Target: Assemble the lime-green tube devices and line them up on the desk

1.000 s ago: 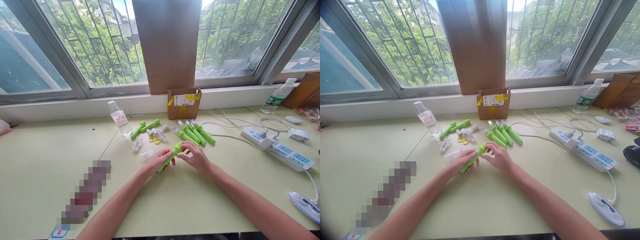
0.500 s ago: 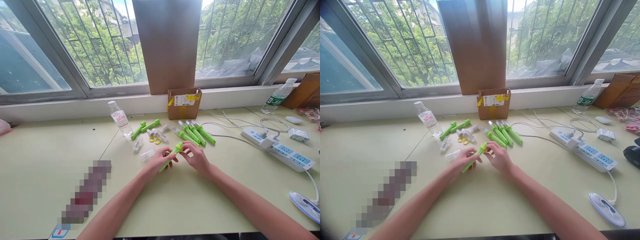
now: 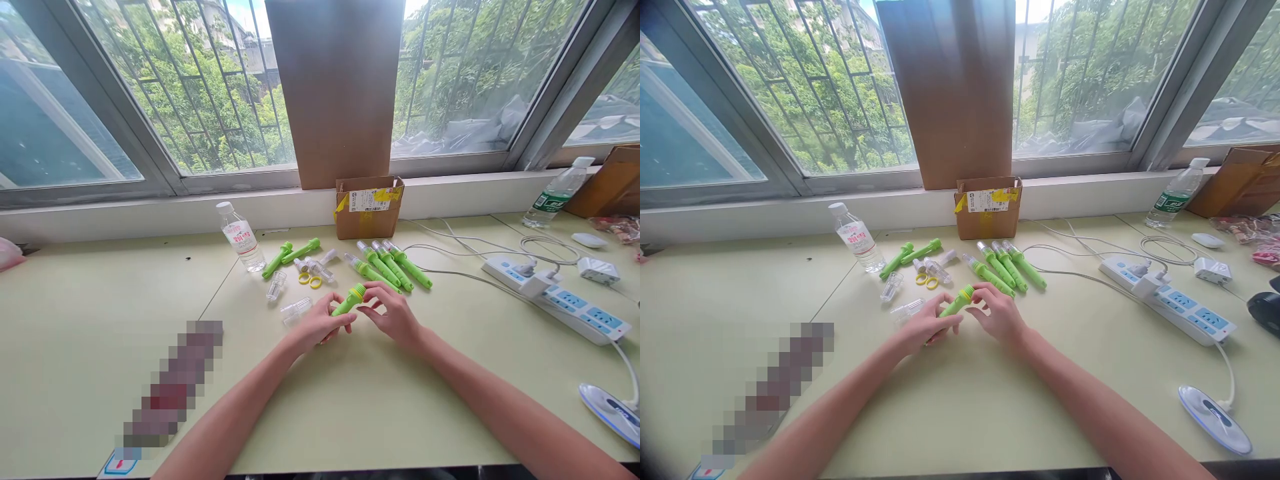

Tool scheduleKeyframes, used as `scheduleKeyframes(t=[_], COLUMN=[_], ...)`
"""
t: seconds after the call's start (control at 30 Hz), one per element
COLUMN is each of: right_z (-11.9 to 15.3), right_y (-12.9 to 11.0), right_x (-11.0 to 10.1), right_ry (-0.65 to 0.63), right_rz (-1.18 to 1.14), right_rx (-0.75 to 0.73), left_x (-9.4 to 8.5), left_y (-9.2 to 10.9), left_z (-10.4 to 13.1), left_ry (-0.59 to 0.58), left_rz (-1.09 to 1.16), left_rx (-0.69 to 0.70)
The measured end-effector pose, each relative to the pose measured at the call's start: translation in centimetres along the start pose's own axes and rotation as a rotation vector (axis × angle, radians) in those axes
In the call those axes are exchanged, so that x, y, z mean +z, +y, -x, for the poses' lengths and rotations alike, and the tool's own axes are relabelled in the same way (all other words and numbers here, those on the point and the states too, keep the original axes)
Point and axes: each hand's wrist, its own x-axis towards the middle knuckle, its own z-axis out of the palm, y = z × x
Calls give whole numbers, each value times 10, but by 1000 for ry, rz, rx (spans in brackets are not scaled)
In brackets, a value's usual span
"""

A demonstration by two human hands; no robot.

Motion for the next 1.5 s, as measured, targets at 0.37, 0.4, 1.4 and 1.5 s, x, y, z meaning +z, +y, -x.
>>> scheduleKeyframes(t=[0.37,0.4,1.4,1.5], right_z=[5,5,4,4], right_y=[4,3,-5,-6], right_x=[4,5,6,6], right_ry=[42,55,144,151], right_rz=[68,42,-60,-74], right_rx=[-63,-55,17,23], left_x=[1,1,8,8], left_y=[7,6,3,3], left_z=[0,0,0,0], left_ry=[-29,-32,13,-30], left_rz=[125,125,116,178], left_rx=[43,46,92,73])
